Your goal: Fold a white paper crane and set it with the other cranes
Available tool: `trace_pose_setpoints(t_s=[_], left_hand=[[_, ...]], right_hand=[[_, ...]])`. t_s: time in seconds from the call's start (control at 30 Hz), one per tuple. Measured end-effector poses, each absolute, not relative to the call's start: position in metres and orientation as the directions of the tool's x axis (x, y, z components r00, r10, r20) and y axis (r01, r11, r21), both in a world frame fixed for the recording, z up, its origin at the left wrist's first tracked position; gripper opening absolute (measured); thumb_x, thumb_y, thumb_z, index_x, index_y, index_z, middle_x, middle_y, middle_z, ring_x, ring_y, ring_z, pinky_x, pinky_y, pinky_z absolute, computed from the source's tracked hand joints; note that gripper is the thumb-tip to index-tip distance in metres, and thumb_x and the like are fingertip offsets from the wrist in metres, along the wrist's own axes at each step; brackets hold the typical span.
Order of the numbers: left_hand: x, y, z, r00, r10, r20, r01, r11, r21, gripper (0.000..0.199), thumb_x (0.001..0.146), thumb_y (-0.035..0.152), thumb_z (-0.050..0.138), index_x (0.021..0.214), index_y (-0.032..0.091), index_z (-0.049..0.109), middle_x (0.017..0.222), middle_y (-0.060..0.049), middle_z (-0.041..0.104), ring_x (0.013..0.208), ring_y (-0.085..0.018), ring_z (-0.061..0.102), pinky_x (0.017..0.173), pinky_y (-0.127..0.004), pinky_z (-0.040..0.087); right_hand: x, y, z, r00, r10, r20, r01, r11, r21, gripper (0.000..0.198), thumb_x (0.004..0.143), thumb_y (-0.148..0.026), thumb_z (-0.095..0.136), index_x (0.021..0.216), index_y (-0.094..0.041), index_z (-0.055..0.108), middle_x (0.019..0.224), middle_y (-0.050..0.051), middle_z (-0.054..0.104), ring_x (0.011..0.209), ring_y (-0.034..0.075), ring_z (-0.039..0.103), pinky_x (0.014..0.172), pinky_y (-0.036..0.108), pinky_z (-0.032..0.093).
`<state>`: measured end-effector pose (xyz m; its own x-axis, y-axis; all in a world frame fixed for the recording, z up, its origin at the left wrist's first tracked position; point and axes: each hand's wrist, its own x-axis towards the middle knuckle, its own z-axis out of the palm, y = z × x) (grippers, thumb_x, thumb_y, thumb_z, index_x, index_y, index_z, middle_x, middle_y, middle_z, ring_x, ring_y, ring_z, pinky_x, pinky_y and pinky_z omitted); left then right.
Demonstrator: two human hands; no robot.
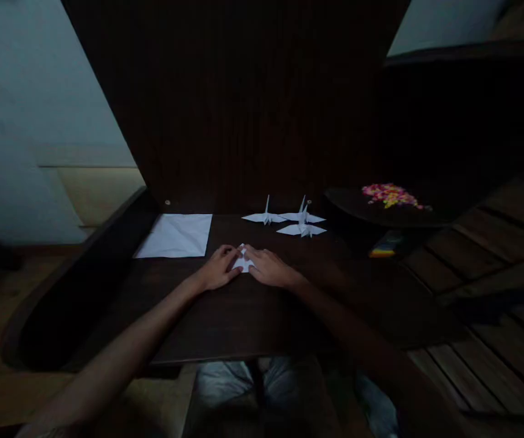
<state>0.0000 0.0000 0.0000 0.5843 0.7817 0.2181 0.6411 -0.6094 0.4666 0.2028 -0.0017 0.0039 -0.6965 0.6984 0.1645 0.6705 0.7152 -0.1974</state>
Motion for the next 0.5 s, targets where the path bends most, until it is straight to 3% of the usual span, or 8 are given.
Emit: trace_pose_setpoints(t_s=[0.5], left_hand=[[0.0033,0.006,-0.006,0.538,0.818,0.204,0.667,-0.561,0.491,0.039,0.078,0.028,0.054,0.114,0.014,0.045,0.116,-0.013,0.051,0.116,-0.029,0.043,0.103,-0.047,0.036]], right_hand=[[0.2046,0.0034,0.0059,-0.681,0.719,0.138,0.671,0.689,-0.275,0.033,0.086,-0.017,0.045,0.118,-0.016,0.052,0.147,0.012,0.039,0.113,0.026,0.059,0.096,0.041,0.043]])
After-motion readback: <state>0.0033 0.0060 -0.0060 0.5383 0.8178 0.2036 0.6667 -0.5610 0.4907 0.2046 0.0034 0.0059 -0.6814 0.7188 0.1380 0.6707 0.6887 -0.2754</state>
